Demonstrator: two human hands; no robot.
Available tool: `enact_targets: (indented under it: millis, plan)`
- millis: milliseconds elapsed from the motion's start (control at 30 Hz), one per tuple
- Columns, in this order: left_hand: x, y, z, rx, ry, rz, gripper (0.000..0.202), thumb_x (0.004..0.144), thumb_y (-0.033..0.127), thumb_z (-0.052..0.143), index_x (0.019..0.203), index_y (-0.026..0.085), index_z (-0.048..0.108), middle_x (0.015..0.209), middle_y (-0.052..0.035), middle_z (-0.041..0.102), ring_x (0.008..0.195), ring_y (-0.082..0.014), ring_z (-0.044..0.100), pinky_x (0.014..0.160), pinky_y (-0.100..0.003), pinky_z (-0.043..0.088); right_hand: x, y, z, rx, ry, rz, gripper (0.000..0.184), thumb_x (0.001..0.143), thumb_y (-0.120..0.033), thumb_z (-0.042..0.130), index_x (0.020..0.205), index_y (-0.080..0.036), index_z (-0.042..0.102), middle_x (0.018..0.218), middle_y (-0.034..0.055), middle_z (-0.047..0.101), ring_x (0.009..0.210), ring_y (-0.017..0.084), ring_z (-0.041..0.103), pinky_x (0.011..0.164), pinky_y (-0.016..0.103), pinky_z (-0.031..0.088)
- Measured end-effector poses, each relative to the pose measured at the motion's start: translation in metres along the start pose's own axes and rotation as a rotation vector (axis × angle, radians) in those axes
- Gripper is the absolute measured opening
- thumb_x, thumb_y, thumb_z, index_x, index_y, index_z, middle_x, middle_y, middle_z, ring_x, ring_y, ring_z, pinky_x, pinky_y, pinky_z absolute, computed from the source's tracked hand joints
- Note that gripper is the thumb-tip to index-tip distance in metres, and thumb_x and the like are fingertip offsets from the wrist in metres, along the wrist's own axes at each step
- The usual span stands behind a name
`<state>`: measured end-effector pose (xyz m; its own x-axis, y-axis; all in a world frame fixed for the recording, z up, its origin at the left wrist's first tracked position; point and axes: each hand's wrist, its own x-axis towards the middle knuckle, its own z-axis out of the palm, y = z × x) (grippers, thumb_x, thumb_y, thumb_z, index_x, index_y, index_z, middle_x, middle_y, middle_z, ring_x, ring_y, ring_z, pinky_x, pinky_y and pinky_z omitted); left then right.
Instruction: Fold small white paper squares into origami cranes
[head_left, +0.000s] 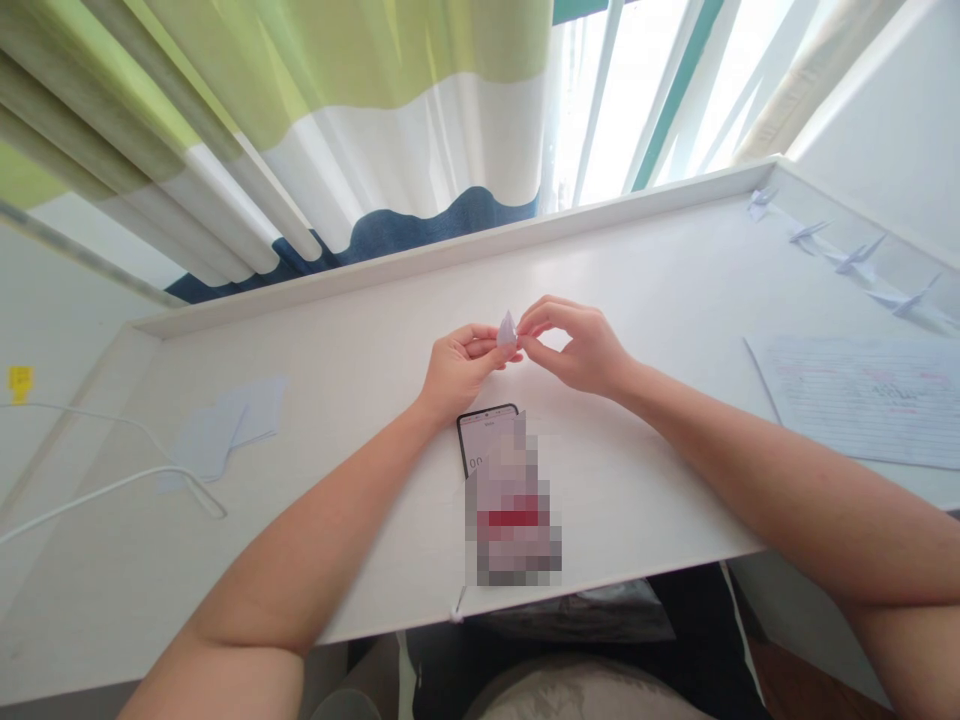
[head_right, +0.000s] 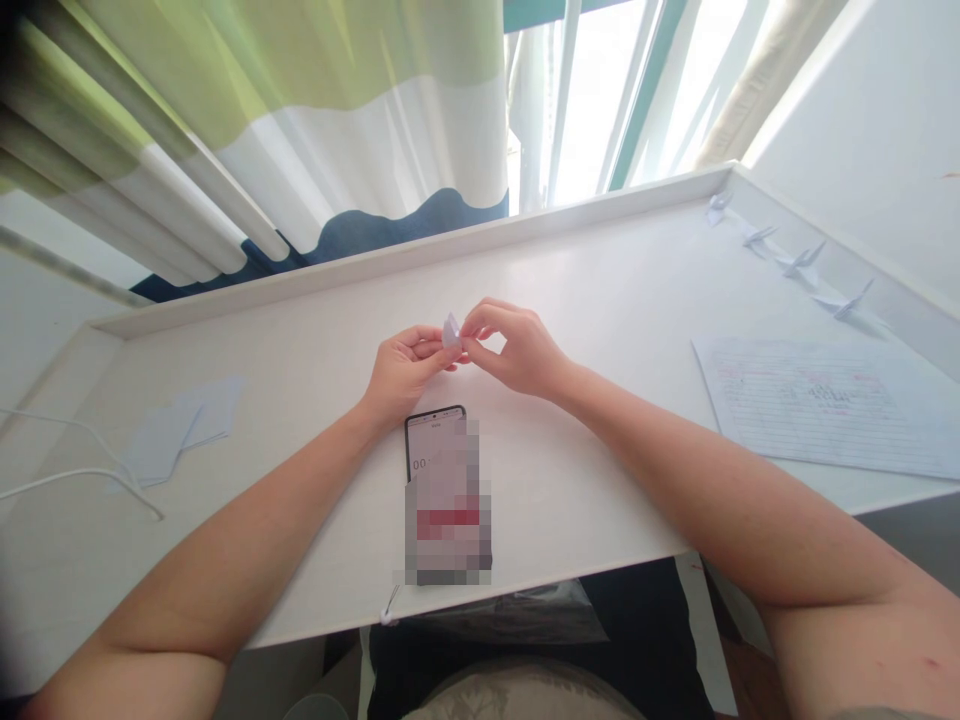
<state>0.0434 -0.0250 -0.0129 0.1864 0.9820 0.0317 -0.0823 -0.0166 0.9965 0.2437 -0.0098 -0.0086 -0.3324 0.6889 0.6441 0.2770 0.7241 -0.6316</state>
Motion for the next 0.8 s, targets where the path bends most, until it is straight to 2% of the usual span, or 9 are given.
enact_targets:
  millis: [367,567,800]
  plan:
    - [0.001,-0.002,0.003,0.001,0.023,0.009,0.047,0.066,0.049,0.101,0.091,0.019,0.076,0.086,-0.0057,0.083,0.081,-0.021,0.079,0.076,-0.033,0.057,0.002,-0.004,-0.001,0.021,-0.008,0.154,0.01,0.097,-0.025,0.066,0.088,-0.022,0.071,0.088,0.0029,0.076,0.084,0.019,0.071,0.08,0.038,0.062]
    - [-0.001,0.0,0.003,0.018,0.042,0.011,0.048,0.065,0.051,0.101,0.09,0.019,0.076,0.084,-0.0054,0.082,0.081,-0.0217,0.079,0.08,-0.036,0.059,0.003,-0.01,0.0,0.231,0.007,0.3,0.008,0.092,-0.029,0.075,0.092,-0.021,0.075,0.091,0.0033,0.079,0.084,0.02,0.075,0.088,0.043,0.063]
    - [-0.001,-0.002,0.001,0.018,0.022,0.018,0.048,0.066,0.052,0.1,0.092,0.019,0.075,0.088,-0.0068,0.083,0.084,-0.0225,0.08,0.084,-0.038,0.061,0.004,-0.009,-0.002,0.335,-0.027,0.335,0.017,0.089,-0.037,0.081,0.084,-0.021,0.076,0.086,0.0038,0.079,0.082,0.02,0.075,0.087,0.044,0.064]
